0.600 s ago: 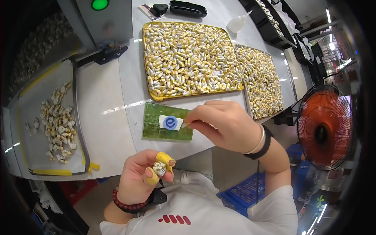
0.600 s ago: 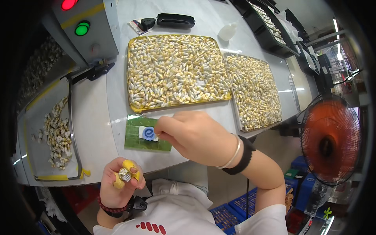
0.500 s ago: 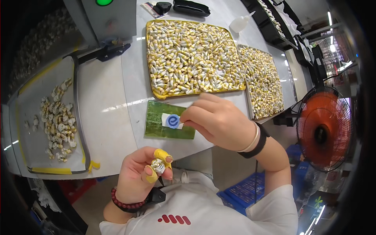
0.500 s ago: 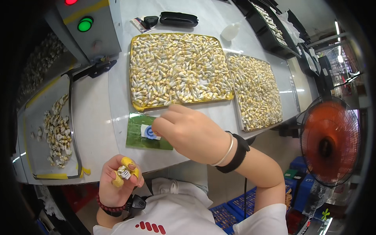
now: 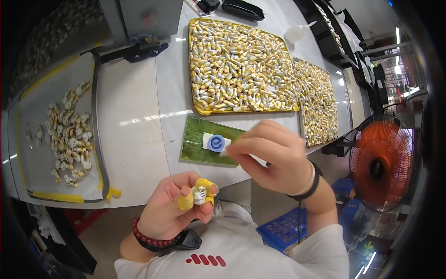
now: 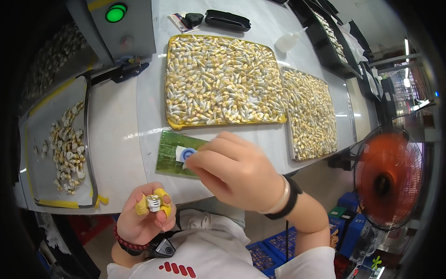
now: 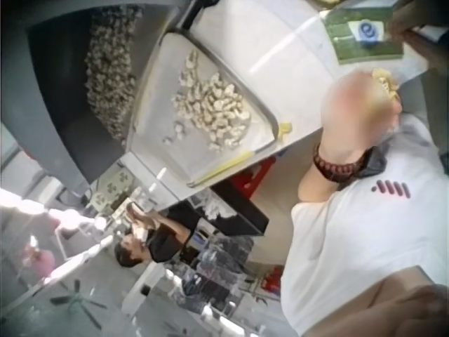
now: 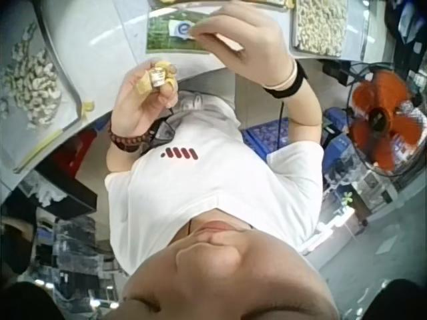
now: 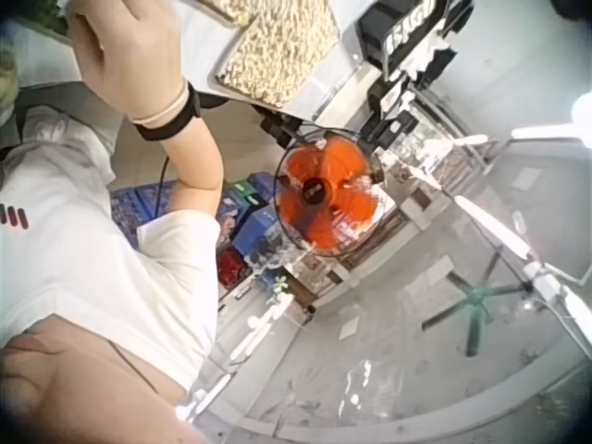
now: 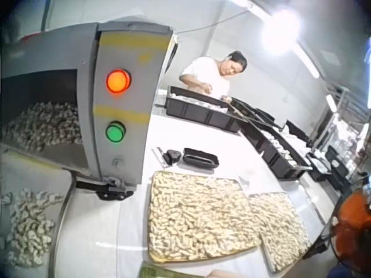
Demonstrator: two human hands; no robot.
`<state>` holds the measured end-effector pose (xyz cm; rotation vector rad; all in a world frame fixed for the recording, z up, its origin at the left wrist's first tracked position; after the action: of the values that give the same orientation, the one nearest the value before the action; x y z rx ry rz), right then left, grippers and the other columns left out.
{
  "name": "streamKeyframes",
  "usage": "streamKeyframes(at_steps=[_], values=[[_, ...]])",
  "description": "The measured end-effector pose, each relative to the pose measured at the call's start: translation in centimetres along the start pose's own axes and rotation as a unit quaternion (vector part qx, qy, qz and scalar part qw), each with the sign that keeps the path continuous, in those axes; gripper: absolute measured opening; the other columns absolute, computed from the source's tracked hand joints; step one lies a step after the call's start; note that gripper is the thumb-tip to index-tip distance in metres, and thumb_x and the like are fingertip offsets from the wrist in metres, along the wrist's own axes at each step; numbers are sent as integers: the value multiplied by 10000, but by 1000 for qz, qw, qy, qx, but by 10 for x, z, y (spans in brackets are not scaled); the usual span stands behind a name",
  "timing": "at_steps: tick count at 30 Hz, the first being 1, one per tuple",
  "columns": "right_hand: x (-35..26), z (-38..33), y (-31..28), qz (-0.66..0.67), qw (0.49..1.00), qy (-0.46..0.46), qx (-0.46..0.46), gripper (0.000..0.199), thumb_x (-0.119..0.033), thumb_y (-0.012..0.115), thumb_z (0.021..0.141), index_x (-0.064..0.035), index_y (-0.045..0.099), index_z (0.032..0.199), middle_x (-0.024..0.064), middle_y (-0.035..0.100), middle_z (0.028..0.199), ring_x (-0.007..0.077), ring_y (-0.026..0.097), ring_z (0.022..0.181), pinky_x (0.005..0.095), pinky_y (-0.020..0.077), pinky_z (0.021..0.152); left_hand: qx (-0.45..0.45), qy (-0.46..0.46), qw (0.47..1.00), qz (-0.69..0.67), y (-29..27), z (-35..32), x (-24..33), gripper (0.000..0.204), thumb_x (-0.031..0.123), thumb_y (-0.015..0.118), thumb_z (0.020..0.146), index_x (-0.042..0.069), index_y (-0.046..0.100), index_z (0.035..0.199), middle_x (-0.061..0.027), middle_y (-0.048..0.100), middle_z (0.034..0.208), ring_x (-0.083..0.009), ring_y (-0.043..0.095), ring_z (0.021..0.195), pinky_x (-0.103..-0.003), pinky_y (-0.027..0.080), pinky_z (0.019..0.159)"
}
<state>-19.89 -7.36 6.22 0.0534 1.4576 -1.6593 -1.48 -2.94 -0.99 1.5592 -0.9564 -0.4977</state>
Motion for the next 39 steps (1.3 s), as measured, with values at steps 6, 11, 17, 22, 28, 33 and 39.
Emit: streamKeyframes(at_steps=[6, 11, 17, 22, 28, 33, 39], values=[[-31, -3, -13, 43, 995, -51, 78, 220, 33, 721, 585, -63, 692, 782, 31, 614, 718, 171, 572, 597, 255, 466, 513, -36, -78, 996, -28, 4, 15, -12, 325, 277, 605, 883, -6, 509, 1011, -101, 618, 885, -152, 616, 753, -262, 514, 678], [-29, -10, -15, -2, 993, -98, 73, 237, -6, 708, 569, -52, 690, 801, 35, 613, 753, 176, 575, 618, 248, 483, 524, -49, -127, 990, -48, 11, 20, -19, 298, 283, 590, 892, 11, 515, 987, -90, 620, 853, -153, 613, 742, -260, 508, 680], [-25, -11, -20, 33, 984, -169, 46, 253, -24, 669, 605, 63, 622, 838, 112, 582, 787, 214, 571, 641, 273, 489, 553, -61, -132, 987, -73, 15, 23, -23, 230, 222, 625, 872, 32, 521, 949, -75, 614, 837, -153, 611, 754, -247, 494, 679], [-25, -16, -22, 53, 984, -162, 58, 227, -24, 674, 616, 63, 623, 819, 110, 588, 779, 213, 575, 645, 265, 490, 551, -64, -144, 985, -71, 22, 25, -23, 211, 200, 630, 870, 27, 527, 935, -64, 614, 837, -130, 614, 752, -222, 489, 662], [-28, -22, -24, 56, 986, -145, 66, 213, -18, 687, 626, 54, 632, 819, 100, 595, 776, 206, 581, 648, 263, 494, 555, -59, -132, 989, -38, 25, 26, -24, 204, 188, 619, 880, 10, 538, 938, -59, 622, 861, -110, 616, 766, -208, 487, 672], [-31, -27, -34, 86, 991, -72, 72, 225, -6, 689, 639, 37, 659, 857, 94, 612, 784, 204, 588, 650, 266, 508, 566, -14, -3, 990, 141, 46, 27, -14, 243, 113, 670, 836, -20, 555, 1005, -59, 629, 886, -92, 605, 776, -212, 486, 706], [-38, -41, -34, 51, 987, -108, 103, 228, 1, 679, 662, 35, 665, 886, 96, 618, 813, 200, 589, 676, 265, 505, 571, -34, 174, 897, 405, 46, 21, -10, 281, 21, 710, 767, -41, 589, 1013, -72, 632, 829, -98, 592, 737, -227, 468, 675]])
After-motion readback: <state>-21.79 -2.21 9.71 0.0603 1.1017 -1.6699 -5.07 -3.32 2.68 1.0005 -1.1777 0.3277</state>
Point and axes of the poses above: each hand's wrist, its own z-axis towards the middle knuckle, its own y-axis out of the palm, x = y × z, the point moved 3 cm from there along z, towards the middle knuckle
